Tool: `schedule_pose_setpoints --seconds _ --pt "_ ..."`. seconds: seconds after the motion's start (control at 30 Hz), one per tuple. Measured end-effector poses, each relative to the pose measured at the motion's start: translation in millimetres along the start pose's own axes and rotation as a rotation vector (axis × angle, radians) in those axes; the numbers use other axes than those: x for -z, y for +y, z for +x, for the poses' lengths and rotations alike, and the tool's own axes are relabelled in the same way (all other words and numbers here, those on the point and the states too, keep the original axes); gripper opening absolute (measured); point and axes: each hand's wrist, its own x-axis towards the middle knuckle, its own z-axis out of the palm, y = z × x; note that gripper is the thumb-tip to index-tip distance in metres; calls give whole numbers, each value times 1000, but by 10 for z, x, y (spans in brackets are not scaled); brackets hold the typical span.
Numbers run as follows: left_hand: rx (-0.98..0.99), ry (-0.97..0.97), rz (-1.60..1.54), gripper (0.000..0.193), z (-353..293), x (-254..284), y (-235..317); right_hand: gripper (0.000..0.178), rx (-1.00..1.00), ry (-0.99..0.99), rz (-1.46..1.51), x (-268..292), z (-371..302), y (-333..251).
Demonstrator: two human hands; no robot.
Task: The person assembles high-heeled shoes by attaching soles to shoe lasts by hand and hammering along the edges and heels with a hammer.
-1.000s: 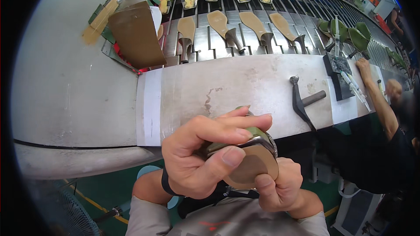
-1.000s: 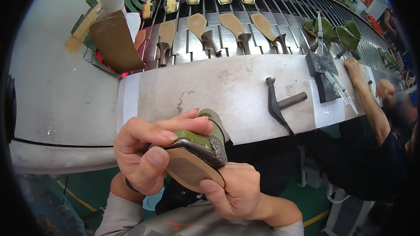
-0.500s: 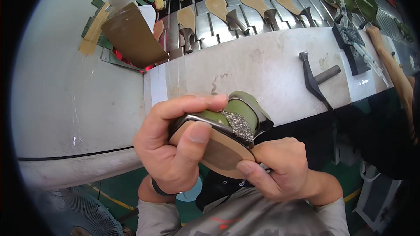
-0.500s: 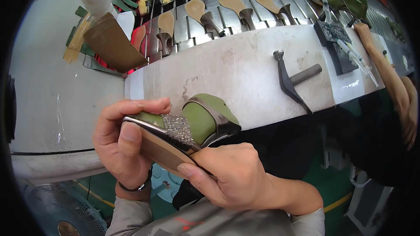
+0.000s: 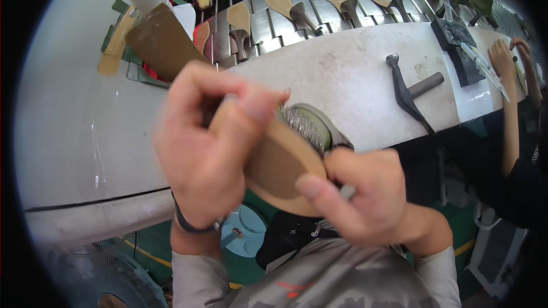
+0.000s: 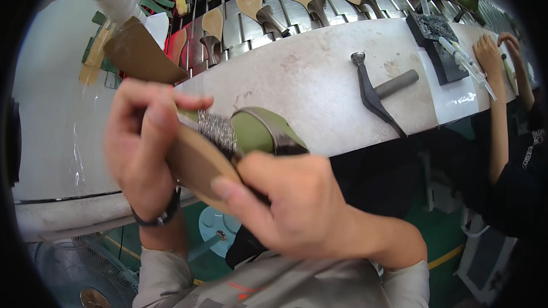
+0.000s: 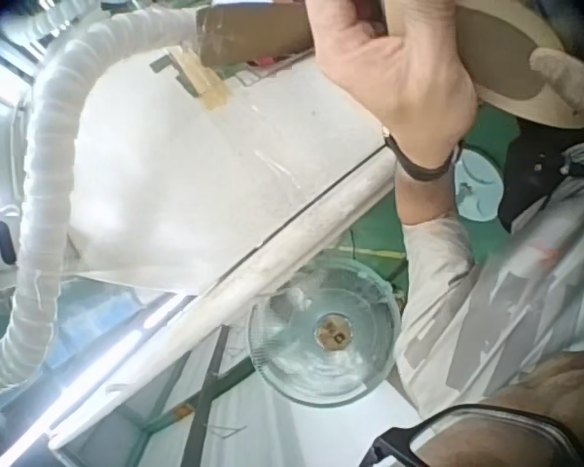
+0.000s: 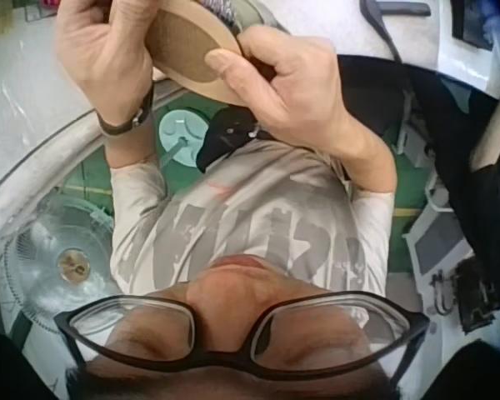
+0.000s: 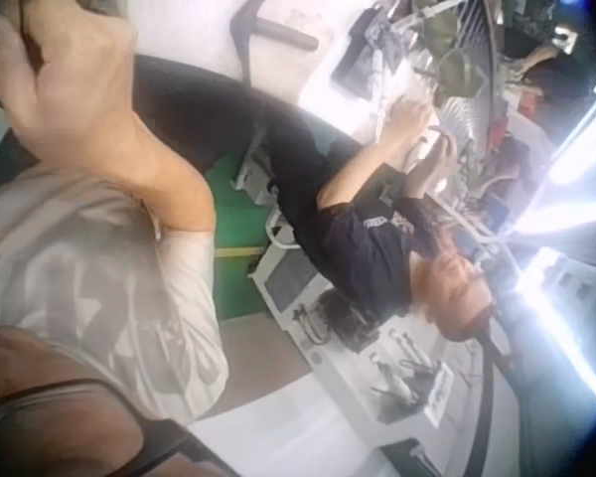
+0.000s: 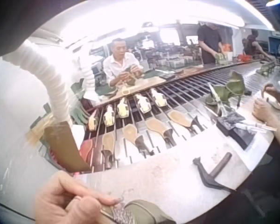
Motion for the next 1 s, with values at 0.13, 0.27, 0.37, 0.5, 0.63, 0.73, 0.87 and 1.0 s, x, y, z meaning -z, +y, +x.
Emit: schedule_pose_setpoints --seconds 0.13,0.27,0.37,0.5,0.63,0.73,0.87,1.0 --pt "97 -37 -519 41 434 -176 -116 31 -369 47 384 112 243 87" --pt "115 -97 -629 43 722 -242 -261 29 -434 -155 472 272 238 77" --pt "193 -170 -659 36 898 -277 -273 31 -512 -53 573 390 210 -61" --pt "235 -201 -720 32 1027 -309 -328 36 -460 -12 539 375 274 -10" --pt "239 -229 -705 30 1052 -298 -365 36 -451 0 567 247 232 316" --pt "221 -257 -733 31 1074 -300 -408 36 -394 7 582 190 221 336" --pt "235 -262 -744 34 1051 -273 -427 34 -417 64 596 88 215 399" --pt "220 -273 -789 34 1013 -306 -370 31 -335 39 288 158 160 462"
